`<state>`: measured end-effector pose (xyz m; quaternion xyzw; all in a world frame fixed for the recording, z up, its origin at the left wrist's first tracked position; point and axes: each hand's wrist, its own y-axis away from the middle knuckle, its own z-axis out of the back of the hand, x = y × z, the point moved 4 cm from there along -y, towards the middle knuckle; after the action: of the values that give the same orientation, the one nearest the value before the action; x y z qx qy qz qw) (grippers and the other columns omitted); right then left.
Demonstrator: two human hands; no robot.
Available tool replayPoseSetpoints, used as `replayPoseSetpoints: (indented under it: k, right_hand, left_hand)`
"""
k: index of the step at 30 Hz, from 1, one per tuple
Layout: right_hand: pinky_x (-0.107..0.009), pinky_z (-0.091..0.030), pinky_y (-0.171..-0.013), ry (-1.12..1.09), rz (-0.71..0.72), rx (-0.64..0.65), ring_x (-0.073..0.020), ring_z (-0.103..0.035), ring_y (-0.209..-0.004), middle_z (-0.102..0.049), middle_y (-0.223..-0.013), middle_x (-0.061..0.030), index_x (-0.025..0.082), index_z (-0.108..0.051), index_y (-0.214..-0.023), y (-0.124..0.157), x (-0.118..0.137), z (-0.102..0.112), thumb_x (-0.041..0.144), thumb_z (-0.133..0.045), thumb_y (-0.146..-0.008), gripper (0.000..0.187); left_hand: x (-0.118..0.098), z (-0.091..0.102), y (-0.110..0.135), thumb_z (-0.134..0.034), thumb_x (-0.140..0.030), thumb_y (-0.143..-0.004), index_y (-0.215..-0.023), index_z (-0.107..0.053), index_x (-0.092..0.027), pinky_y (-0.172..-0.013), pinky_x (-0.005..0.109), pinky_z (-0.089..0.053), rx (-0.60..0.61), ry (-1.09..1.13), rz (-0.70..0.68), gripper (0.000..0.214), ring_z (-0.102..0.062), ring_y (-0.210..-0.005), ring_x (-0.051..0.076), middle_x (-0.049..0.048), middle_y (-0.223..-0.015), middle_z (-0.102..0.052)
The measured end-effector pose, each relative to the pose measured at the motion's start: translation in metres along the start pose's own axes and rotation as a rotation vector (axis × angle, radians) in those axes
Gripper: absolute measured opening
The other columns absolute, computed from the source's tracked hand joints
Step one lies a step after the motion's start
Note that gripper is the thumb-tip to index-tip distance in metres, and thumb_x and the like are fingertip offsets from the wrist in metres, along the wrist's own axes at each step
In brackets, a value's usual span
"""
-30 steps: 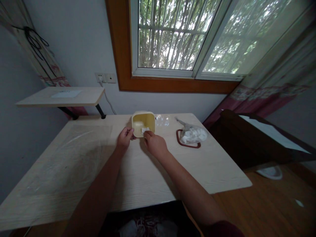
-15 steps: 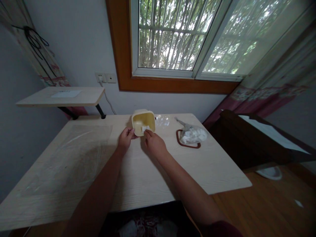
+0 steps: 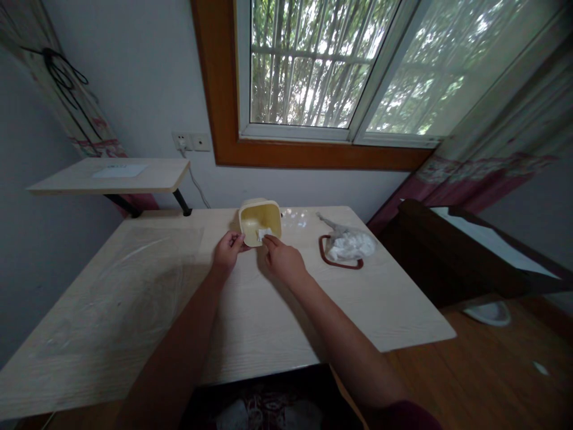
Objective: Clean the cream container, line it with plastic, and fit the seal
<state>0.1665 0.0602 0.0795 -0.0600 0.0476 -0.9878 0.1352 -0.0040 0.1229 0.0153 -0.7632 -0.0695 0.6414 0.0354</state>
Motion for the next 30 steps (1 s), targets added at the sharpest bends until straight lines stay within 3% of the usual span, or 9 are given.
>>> replayPoseSetpoints:
  k: [5,16,23,30]
  right_hand:
    - [-0.039,-0.059,-0.083,0.037,-0.029,-0.009,-0.0262,-0.072,-0.104,-0.046,-0.155,-0.0133,0.019,-0.046,-0.147,0.0,-0.002,0.001,0.025,-0.042,-0.096,0.052]
    - [-0.036,-0.058,-0.088,-0.123,0.043,0.01,-0.0242,-0.07,-0.109,-0.048,-0.155,-0.0084,0.024,-0.047,-0.147,0.001,0.028,0.002,0.024,-0.045,-0.093,0.055]
    - [-0.037,-0.057,-0.084,0.009,-0.057,0.034,-0.0265,-0.072,-0.103,-0.064,-0.137,-0.014,0.021,-0.059,-0.136,-0.005,0.007,0.007,0.019,-0.041,-0.095,0.044]
    - [-0.032,-0.055,-0.086,0.013,0.066,0.118,-0.0244,-0.073,-0.102,-0.075,-0.115,-0.0126,0.022,-0.069,-0.12,-0.027,0.015,0.009,0.02,-0.048,-0.096,0.032]
  left_hand:
    - [-0.004,0.002,-0.001,-0.077,-0.061,-0.071,-0.086,-0.058,-0.017,-0.067,0.034,-0.064,-0.026,-0.005,-0.018,0.05,-0.067,-0.067,0.015,0.0001,-0.073,-0.064]
    - [-0.006,0.001,0.002,-0.078,-0.059,-0.07,-0.086,-0.06,-0.015,-0.069,0.033,-0.064,-0.005,0.007,0.005,0.049,-0.066,-0.068,0.014,0.0003,-0.074,-0.064]
    - [-0.005,0.0,0.001,-0.079,-0.06,-0.069,-0.084,-0.06,-0.016,-0.066,0.033,-0.064,-0.004,-0.004,0.021,0.05,-0.067,-0.067,0.015,0.0006,-0.073,-0.065]
    - [-0.005,-0.002,0.002,-0.078,-0.061,-0.069,-0.084,-0.059,-0.017,-0.067,0.033,-0.064,0.022,-0.037,0.02,0.05,-0.065,-0.063,0.014,-0.0008,-0.069,-0.064]
